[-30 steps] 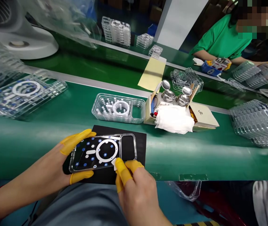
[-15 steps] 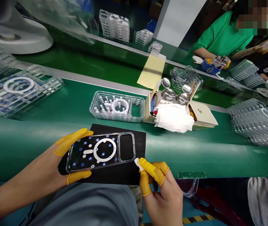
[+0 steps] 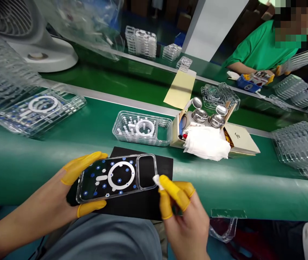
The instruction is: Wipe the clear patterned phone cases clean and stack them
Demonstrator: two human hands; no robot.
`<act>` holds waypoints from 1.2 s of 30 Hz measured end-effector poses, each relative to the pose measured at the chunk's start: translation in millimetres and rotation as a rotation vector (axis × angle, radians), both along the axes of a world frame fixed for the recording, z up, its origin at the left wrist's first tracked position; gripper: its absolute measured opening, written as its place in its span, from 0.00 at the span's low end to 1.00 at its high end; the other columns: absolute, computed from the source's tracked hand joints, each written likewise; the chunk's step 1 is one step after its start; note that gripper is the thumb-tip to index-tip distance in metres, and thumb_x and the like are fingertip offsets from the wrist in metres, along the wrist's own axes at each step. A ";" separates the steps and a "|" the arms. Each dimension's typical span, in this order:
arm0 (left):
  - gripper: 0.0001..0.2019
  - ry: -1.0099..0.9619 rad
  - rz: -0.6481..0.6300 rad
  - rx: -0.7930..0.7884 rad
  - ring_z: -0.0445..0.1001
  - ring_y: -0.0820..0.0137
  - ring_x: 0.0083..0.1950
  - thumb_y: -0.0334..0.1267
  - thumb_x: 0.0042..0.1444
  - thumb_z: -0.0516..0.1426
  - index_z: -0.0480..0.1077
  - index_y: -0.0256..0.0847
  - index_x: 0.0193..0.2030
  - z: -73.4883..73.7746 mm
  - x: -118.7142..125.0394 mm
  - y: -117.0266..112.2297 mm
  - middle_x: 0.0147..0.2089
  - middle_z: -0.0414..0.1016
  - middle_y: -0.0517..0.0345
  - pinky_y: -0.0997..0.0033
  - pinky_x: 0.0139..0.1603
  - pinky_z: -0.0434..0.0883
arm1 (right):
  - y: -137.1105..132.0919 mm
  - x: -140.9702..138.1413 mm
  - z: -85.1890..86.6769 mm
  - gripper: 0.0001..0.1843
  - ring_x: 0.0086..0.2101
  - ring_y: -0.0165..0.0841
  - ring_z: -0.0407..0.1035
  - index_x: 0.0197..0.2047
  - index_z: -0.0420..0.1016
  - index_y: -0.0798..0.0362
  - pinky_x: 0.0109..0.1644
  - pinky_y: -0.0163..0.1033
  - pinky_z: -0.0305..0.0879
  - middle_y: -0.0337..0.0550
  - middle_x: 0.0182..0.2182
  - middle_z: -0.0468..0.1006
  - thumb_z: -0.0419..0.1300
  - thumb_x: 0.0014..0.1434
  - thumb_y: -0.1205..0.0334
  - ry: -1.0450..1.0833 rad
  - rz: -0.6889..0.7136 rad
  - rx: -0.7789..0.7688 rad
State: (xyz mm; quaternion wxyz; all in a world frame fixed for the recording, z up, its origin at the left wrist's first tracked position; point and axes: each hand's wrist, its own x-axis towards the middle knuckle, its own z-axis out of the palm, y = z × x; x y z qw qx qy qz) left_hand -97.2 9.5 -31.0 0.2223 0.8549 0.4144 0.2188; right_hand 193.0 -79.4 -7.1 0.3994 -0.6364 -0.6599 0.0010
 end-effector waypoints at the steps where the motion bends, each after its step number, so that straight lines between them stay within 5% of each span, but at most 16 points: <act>1: 0.41 0.002 0.004 0.012 0.71 0.48 0.70 0.56 0.67 0.61 0.47 0.53 0.80 -1.8 1.1 -1.1 0.71 0.69 0.46 0.45 0.72 0.71 | 2.2 -10.2 -1.0 0.11 0.32 0.32 0.78 0.52 0.82 0.48 0.33 0.34 0.74 0.42 0.38 0.83 0.61 0.70 0.67 -0.059 0.031 0.002; 7: 0.41 -0.001 0.015 0.039 0.71 0.46 0.69 0.57 0.68 0.59 0.46 0.50 0.80 -11.1 7.1 -5.5 0.70 0.70 0.42 0.42 0.70 0.73 | 6.5 -48.5 -16.1 0.13 0.24 0.34 0.76 0.47 0.82 0.56 0.23 0.38 0.68 0.47 0.30 0.80 0.55 0.74 0.67 -0.319 -0.006 0.066; 19: 0.41 -0.027 0.025 0.012 0.73 0.47 0.68 0.55 0.67 0.61 0.47 0.55 0.80 -12.0 5.1 -4.6 0.69 0.72 0.47 0.42 0.70 0.73 | -6.1 -30.4 -2.9 0.12 0.23 0.35 0.78 0.39 0.82 0.56 0.24 0.35 0.74 0.46 0.27 0.77 0.57 0.70 0.69 -0.359 0.037 -0.029; 22: 0.41 -0.051 0.034 0.003 0.73 0.48 0.68 0.55 0.67 0.62 0.47 0.55 0.80 -12.3 4.9 -5.5 0.70 0.71 0.48 0.43 0.70 0.73 | -24.7 -1.8 5.7 0.08 0.25 0.32 0.78 0.44 0.82 0.53 0.28 0.31 0.75 0.43 0.31 0.80 0.60 0.69 0.67 -0.232 0.087 -0.152; 27: 0.41 -0.086 0.058 -0.018 0.74 0.49 0.68 0.53 0.65 0.64 0.49 0.56 0.79 -6.3 0.6 -7.6 0.71 0.70 0.50 0.44 0.71 0.73 | -27.5 21.0 12.9 0.07 0.28 0.30 0.77 0.47 0.83 0.47 0.32 0.30 0.75 0.38 0.35 0.82 0.65 0.67 0.64 -0.055 -0.083 -0.169; 31: 0.41 -0.083 0.099 -0.069 0.76 0.50 0.65 0.55 0.63 0.65 0.53 0.57 0.78 1.7 -3.8 -7.5 0.68 0.73 0.52 0.45 0.69 0.75 | -11.7 17.3 2.0 0.07 0.27 0.30 0.75 0.44 0.84 0.45 0.31 0.32 0.73 0.35 0.32 0.80 0.65 0.66 0.65 0.089 -0.136 -0.060; 36: 0.43 -0.079 0.081 -0.046 0.74 0.51 0.68 0.56 0.63 0.65 0.49 0.58 0.79 8.9 -4.0 -6.9 0.71 0.71 0.52 0.46 0.71 0.73 | 4.2 18.0 -24.7 0.06 0.36 0.35 0.81 0.46 0.86 0.45 0.40 0.37 0.76 0.38 0.39 0.86 0.69 0.65 0.61 0.263 -0.166 -0.022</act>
